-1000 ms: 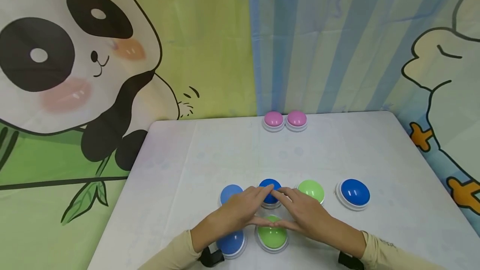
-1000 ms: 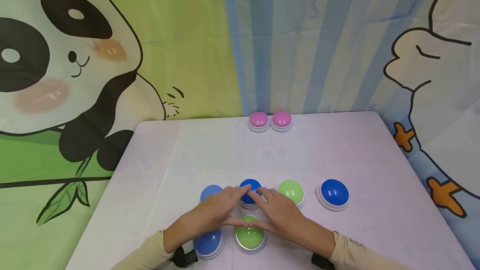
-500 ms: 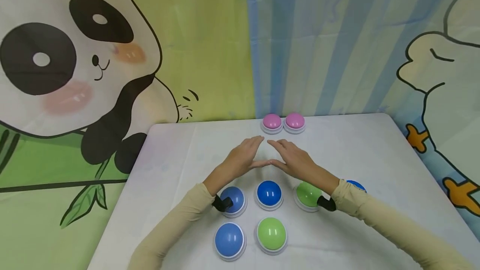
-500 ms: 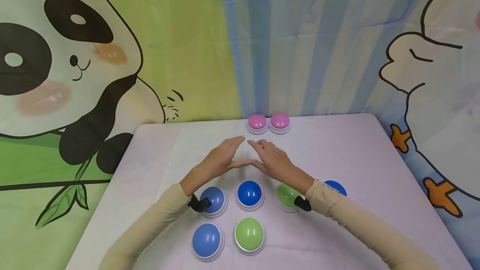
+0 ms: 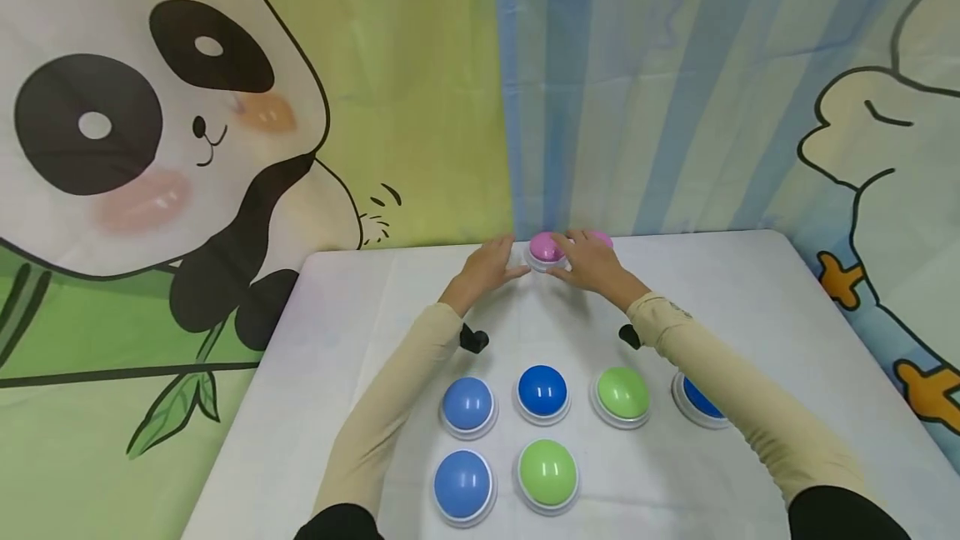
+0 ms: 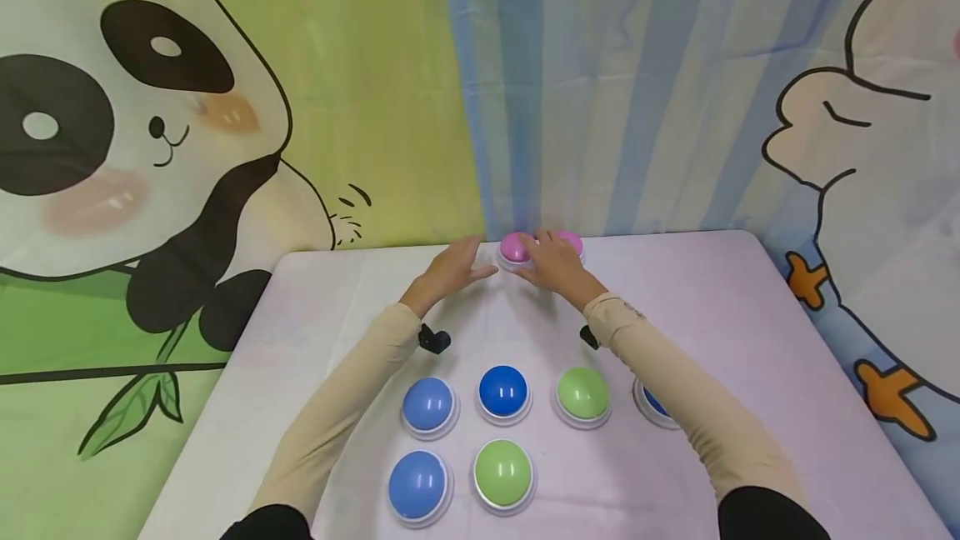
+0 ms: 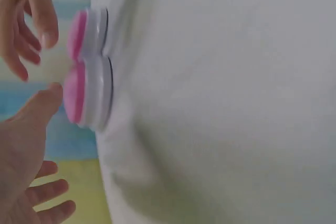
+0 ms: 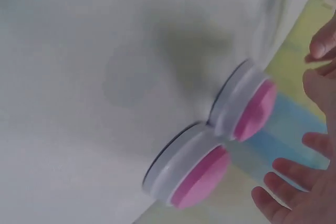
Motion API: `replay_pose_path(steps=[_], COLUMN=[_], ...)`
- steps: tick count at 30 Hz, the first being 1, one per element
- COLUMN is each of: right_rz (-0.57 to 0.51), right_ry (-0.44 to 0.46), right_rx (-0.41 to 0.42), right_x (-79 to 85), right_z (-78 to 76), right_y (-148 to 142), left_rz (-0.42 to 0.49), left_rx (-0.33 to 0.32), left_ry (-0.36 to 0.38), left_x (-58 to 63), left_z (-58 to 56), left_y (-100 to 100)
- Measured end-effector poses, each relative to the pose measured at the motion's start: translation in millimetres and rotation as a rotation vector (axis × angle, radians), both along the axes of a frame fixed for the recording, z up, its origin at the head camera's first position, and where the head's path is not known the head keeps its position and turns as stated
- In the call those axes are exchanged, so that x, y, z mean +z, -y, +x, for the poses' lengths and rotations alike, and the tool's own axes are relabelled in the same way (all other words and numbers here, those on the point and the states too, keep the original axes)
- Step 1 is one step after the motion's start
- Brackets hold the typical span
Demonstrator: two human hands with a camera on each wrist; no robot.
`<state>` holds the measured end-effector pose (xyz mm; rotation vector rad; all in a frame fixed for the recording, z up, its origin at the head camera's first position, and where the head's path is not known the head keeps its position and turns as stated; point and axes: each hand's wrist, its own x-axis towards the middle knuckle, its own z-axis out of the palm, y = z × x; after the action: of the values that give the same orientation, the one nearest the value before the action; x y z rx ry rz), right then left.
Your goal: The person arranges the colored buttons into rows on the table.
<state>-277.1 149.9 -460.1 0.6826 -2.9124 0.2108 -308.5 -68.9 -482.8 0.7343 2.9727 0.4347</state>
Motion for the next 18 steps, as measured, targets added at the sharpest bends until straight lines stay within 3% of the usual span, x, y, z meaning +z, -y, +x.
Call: replay_pose_path(steps=[6,13,18], right_rz=[0.066,0.011,-0.022], right_ry=[0.075,0.132,0.159], right_rx=[-0.028,0.014,0.009], right_x=[-12.3,-25.0,-28.0], right_z=[-26.8,-40.5,-46.7], right_y=[-6,-8,-5], left_rz=[0.029,0.126,0.156], left_rx=[0.076,-0.056,-0.079], left_ry=[0.131,0.176,0.166], left_x=[-14.2,-25.1,-28.0], left_z=[-25.1,-34.4,-36.9], left_y=[-2,-15,-27])
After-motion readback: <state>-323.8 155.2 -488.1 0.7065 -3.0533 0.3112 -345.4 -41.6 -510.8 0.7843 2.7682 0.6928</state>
